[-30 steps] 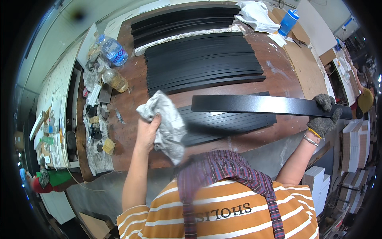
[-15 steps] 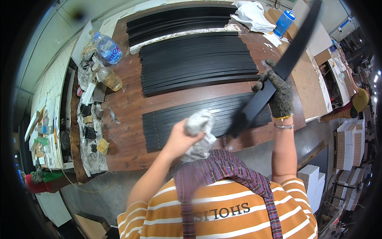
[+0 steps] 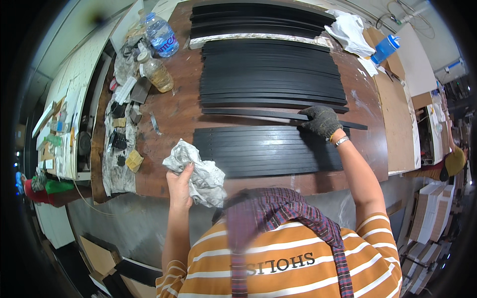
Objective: The person wipes and scrubs long black planks on a wooden workbench using a cloth and a small yellow sponge. They handle each plank one at a time, wiping both sides and edges, then place the cleaned planks into a stack.
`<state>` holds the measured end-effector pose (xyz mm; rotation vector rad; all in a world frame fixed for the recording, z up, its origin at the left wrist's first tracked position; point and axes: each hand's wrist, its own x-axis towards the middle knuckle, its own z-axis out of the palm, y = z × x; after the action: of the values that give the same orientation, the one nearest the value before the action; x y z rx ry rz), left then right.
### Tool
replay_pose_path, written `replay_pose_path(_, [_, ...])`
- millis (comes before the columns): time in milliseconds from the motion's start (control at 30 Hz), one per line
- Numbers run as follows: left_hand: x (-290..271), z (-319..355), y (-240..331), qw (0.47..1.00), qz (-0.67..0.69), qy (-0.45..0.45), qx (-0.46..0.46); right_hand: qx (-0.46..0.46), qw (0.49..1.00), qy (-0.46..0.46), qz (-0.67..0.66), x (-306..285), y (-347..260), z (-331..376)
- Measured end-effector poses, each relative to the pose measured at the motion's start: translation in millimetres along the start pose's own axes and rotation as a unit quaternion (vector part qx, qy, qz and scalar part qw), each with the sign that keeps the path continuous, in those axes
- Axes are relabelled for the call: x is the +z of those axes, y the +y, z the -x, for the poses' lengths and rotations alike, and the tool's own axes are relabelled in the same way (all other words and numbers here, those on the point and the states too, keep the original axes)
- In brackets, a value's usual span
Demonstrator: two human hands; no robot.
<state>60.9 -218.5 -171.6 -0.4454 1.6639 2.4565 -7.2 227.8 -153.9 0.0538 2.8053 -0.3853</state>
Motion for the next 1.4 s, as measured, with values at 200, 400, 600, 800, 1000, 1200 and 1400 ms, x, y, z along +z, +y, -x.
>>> replay_pose_path(200, [4,-1,-12,1.0,-0.018,-0.001,-0.021,-0.022,0.993,0.1,0.053,24,-2,-29])
replay_pose_path(400, [11,-6,-18,0.999,-0.029,0.001,-0.014,0.068,0.984,0.16,0.045,11,-1,-20])
replay_pose_path(600, [12,-19,-12,1.0,-0.016,-0.012,0.0,0.059,0.991,-0.042,-0.11,33,39,4])
replay_pose_path(800, [29,-25,-6,0.999,-0.033,-0.035,0.0,0.021,0.996,0.053,-0.069,52,54,-14])
replay_pose_path(1000, [53,-29,32,0.997,-0.061,-0.026,0.038,0.062,0.997,0.022,-0.043,-2,2,15])
replay_pose_path(1200, [160,-10,12,0.816,-0.432,-0.246,0.297,-0.073,0.993,0.092,0.009,8,-39,75])
replay_pose_path(1400, [164,-34,-13,0.504,-0.611,-0.282,0.541,-0.093,0.985,0.142,-0.035,4,-49,127])
